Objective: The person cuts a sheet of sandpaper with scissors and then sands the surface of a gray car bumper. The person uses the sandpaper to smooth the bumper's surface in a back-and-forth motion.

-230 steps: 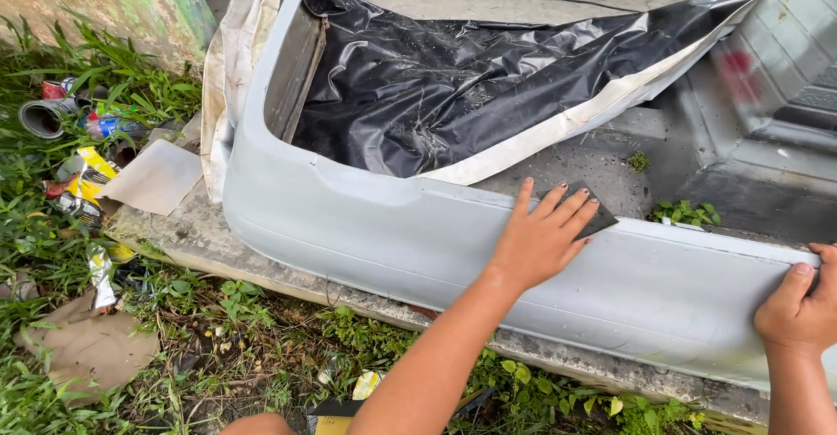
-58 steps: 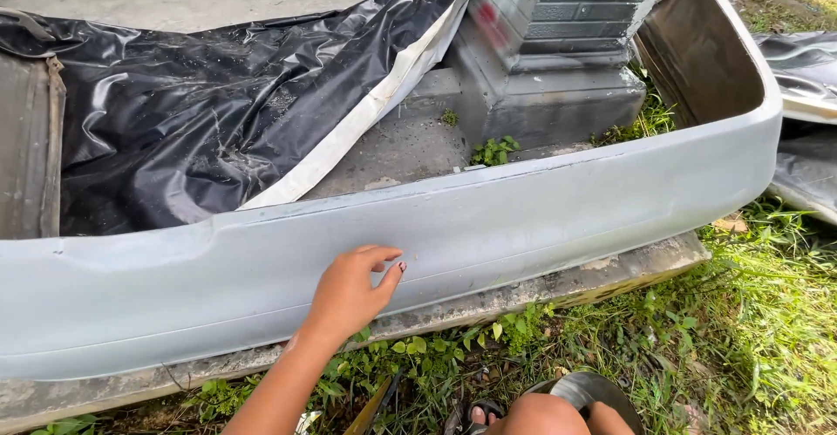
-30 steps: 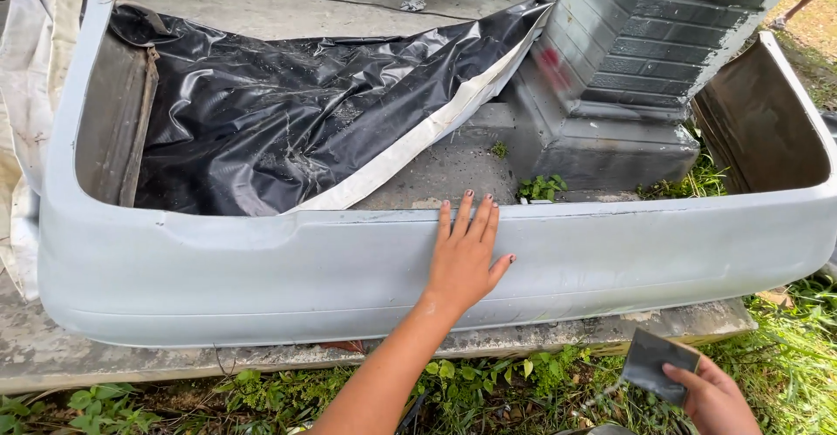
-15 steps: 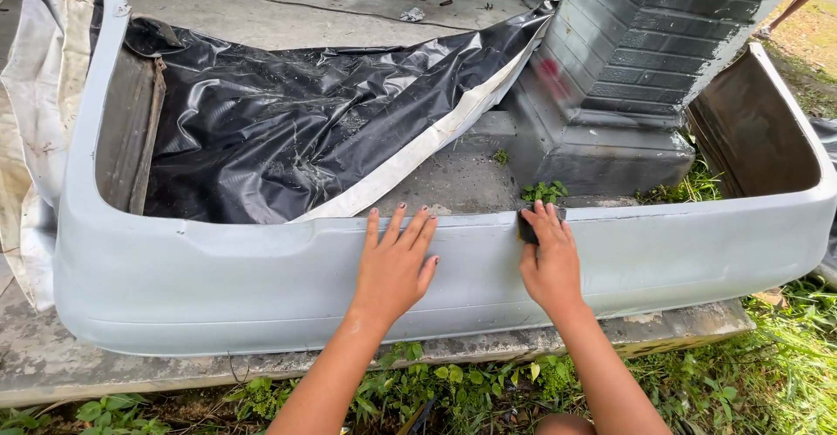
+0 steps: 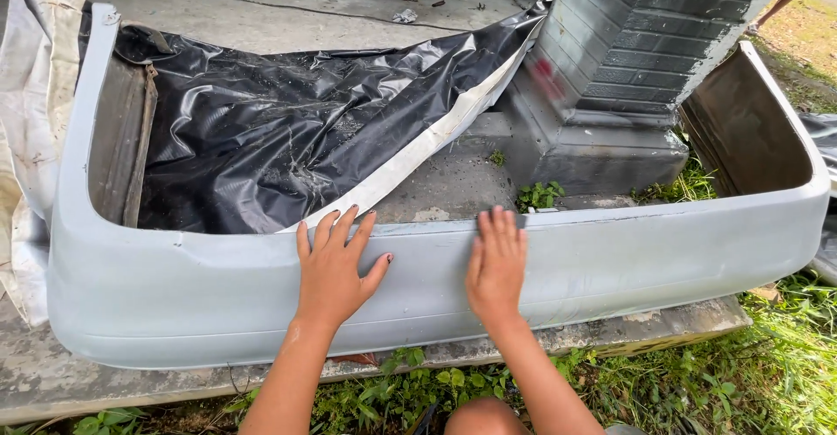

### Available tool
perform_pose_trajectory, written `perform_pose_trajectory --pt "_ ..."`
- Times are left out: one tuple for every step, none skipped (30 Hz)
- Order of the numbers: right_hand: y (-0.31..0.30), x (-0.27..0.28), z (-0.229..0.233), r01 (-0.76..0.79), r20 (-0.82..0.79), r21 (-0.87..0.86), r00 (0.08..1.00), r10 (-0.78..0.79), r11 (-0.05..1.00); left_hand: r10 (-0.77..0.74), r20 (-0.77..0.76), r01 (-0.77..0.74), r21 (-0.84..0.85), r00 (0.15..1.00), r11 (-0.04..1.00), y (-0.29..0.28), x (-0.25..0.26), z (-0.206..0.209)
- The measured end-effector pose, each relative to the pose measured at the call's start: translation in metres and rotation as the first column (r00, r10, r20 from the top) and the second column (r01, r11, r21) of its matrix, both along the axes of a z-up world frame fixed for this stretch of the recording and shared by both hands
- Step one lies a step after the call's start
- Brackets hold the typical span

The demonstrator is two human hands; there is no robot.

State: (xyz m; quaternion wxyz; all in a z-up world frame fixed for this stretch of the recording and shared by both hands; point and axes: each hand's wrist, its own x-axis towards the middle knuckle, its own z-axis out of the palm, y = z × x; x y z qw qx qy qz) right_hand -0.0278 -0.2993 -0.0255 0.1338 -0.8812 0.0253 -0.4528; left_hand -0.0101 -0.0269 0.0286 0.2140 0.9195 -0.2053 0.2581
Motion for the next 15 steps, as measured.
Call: perform_pose_trajectory --pt "0.022 -0.007 0.001 -0.121 -0.023 -0.125 0.993 0.119 0.985 -0.019 -0.012 0.019 0.001 1.0 1.0 0.001 -0.001 0.0" --pt "0.043 -0.014 0.002 -0.24 -0.062 -0.244 0.971 0.232 0.94 -0.037 -0.023 0.037 0.003 0.999 0.999 0.003 -0.001 -0.001" --pt "0.026 -0.009 0.003 -0.239 -0.064 -0.241 0.971 0.231 0.941 -0.039 -0.026 0.039 0.005 0.999 0.999 0.005 -0.002 0.0" --pt "0.009 -0.004 0.003 -0.23 -0.046 -0.21 0.973 0.225 0.95 -0.06 -0.044 0.061 0.006 0.997 0.998 0.007 -0.003 0.001" --pt "-0.008 0.003 0.004 -0.225 -0.026 -0.183 0.974 0.224 0.957 -0.077 -0.058 0.078 0.004 0.995 0.997 0.01 -0.003 0.003" --pt "-0.013 0.008 0.001 -0.227 -0.024 -0.184 0.974 0.226 0.956 -0.075 -0.056 0.075 0.004 0.996 0.997 0.009 -0.001 0.001" --pt "-0.019 0.012 -0.003 -0.118 0.013 -0.079 0.993 0.12 0.99 -0.073 -0.042 0.073 -0.006 0.996 0.997 0.008 -0.001 -0.001" --pt "-0.026 0.016 -0.007 -0.009 0.039 0.03 0.999 0.008 0.999 -0.072 -0.029 0.071 -0.016 0.997 0.997 0.006 -0.002 -0.004" --pt "0.001 0.01 -0.004 -0.008 0.037 0.033 0.999 0.007 0.999 -0.073 -0.031 0.073 -0.014 0.997 0.997 0.008 -0.002 -0.002" --pt "0.028 0.005 -0.001 -0.122 0.018 -0.087 0.992 0.124 0.989 -0.083 -0.045 0.083 -0.004 0.996 0.997 0.009 -0.002 -0.001" --pt "0.053 -0.001 0.002 -0.232 -0.016 -0.202 0.972 0.233 0.951 -0.096 -0.059 0.097 0.006 0.994 0.995 0.01 -0.002 0.001" --pt "0.039 0.001 0.004 -0.228 -0.017 -0.199 0.973 0.229 0.953 -0.101 -0.062 0.101 0.008 0.993 0.995 0.01 -0.004 0.002" --pt "0.027 0.005 0.006 -0.243 -0.017 -0.225 0.969 0.246 0.943 -0.11 -0.077 0.111 0.011 0.991 0.994 0.012 -0.003 0.003" --pt "0.015 0.009 0.007 -0.258 -0.018 -0.25 0.965 0.262 0.933 -0.119 -0.092 0.121 0.013 0.989 0.993 0.015 -0.003 0.005" --pt "0.005 0.011 0.01 -0.255 -0.021 -0.252 0.966 0.259 0.933 -0.123 -0.094 0.125 0.011 0.988 0.992 0.013 -0.003 0.004"
